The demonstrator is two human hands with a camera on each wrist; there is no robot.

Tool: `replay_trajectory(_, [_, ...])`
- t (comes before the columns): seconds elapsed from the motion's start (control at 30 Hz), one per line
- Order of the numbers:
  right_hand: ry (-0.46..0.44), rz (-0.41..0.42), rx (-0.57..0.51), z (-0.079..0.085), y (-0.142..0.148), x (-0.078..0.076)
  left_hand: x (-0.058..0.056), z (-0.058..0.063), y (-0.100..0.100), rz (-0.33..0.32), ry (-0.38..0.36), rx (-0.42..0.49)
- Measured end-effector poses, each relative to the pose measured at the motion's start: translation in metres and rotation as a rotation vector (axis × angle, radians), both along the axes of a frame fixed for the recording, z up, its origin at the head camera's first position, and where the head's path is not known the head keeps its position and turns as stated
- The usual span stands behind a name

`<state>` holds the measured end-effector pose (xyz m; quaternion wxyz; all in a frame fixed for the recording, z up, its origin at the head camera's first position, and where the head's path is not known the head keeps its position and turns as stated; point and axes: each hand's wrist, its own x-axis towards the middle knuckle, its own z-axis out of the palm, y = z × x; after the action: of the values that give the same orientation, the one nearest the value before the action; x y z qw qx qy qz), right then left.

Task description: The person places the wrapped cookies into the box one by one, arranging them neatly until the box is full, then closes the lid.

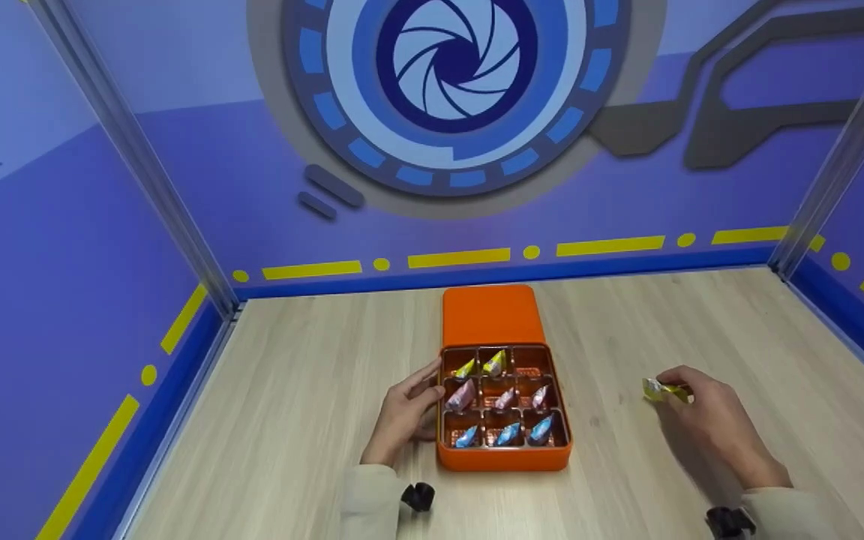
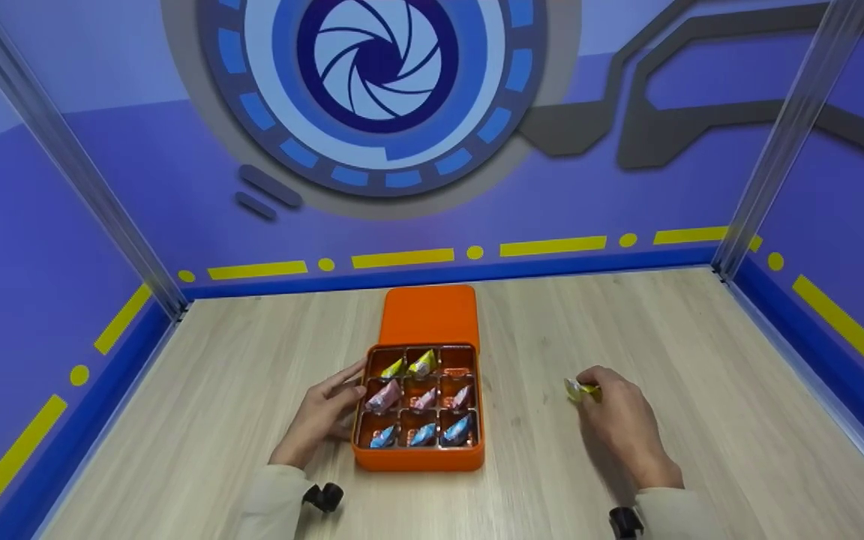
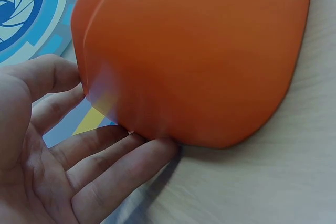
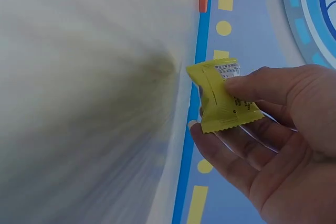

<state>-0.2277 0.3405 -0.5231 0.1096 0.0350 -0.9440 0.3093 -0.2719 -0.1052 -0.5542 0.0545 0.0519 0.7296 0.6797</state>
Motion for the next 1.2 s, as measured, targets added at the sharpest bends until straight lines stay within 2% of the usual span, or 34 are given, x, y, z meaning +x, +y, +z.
replay_trajectory(0.2, [0.029, 0.009, -0.021, 0.003, -0.008, -0.003, 0.000, 0.001, 0.001, -0.005, -0.003, 0.007])
replay_trajectory(0.57, [0.078, 0.090, -0.062, 0.011, -0.020, -0.012, 0.003, 0.003, 0.002, -0.001, 0.009, 0.000])
replay_trajectory(0.83, [0.154, 0.136, -0.091, 0.014, -0.028, -0.018, 0.002, 0.004, 0.002, -0.002, 0.028, 0.009])
replay_trajectory(1.2, [0.111, 0.178, -0.165, 0.018, -0.037, -0.024, 0.001, 0.003, 0.003, 0.003, 0.026, 0.033])
